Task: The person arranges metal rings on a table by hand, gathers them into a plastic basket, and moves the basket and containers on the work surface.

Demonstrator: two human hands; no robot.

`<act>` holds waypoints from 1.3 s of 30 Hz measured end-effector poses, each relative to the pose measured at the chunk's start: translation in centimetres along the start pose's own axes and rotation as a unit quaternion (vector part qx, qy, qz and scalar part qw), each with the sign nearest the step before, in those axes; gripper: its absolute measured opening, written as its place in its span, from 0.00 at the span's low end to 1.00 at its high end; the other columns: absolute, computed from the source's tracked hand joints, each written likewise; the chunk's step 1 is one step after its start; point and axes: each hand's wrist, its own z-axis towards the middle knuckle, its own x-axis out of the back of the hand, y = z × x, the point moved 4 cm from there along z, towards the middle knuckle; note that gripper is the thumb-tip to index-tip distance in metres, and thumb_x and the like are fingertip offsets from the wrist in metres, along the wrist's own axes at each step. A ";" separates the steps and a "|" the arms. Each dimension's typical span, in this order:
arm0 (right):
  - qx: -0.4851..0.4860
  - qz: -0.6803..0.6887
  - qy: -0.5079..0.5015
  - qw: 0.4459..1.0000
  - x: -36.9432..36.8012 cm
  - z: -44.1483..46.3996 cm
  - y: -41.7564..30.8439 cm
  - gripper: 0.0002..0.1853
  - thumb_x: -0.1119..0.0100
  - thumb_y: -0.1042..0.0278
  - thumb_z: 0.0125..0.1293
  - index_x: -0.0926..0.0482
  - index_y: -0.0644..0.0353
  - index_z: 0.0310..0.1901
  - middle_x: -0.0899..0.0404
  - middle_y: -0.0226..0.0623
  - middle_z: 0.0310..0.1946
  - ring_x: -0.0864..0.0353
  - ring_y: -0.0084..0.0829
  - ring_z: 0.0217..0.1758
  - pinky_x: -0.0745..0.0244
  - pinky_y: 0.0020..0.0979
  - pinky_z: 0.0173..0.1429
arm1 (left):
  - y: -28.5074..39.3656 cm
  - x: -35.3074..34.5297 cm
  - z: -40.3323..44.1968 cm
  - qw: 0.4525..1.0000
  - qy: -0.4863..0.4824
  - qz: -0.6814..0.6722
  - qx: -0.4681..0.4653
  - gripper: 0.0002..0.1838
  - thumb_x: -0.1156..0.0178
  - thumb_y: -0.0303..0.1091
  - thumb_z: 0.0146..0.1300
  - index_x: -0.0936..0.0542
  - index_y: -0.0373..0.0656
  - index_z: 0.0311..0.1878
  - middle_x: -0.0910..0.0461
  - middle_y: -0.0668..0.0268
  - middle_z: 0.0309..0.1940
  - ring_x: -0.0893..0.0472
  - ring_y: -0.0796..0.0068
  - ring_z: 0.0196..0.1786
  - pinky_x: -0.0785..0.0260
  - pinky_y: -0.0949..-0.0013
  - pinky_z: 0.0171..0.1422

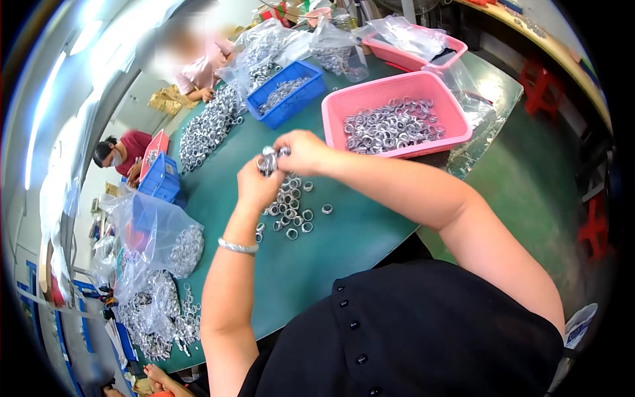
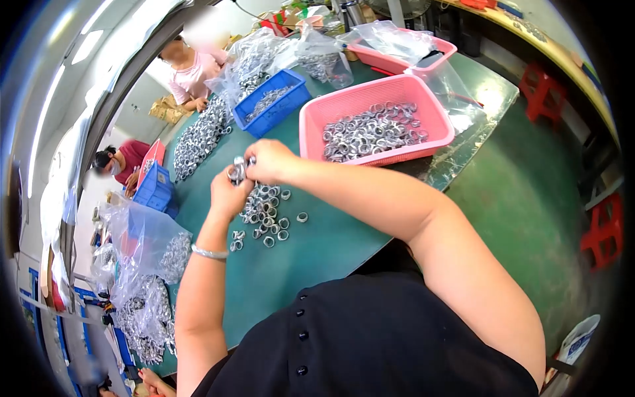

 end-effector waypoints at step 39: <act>-0.028 -0.400 -0.046 0.915 -4.1 -6.3 6.4 0.35 0.42 0.50 0.63 0.39 0.64 0.64 0.48 0.61 0.67 0.52 0.59 0.72 0.54 0.50 0.74 | -15.2 0.1 -7.8 0.982 -0.142 0.120 0.017 0.39 0.44 0.56 0.62 0.42 0.51 0.72 0.50 0.51 0.73 0.56 0.51 0.77 0.67 0.44 0.76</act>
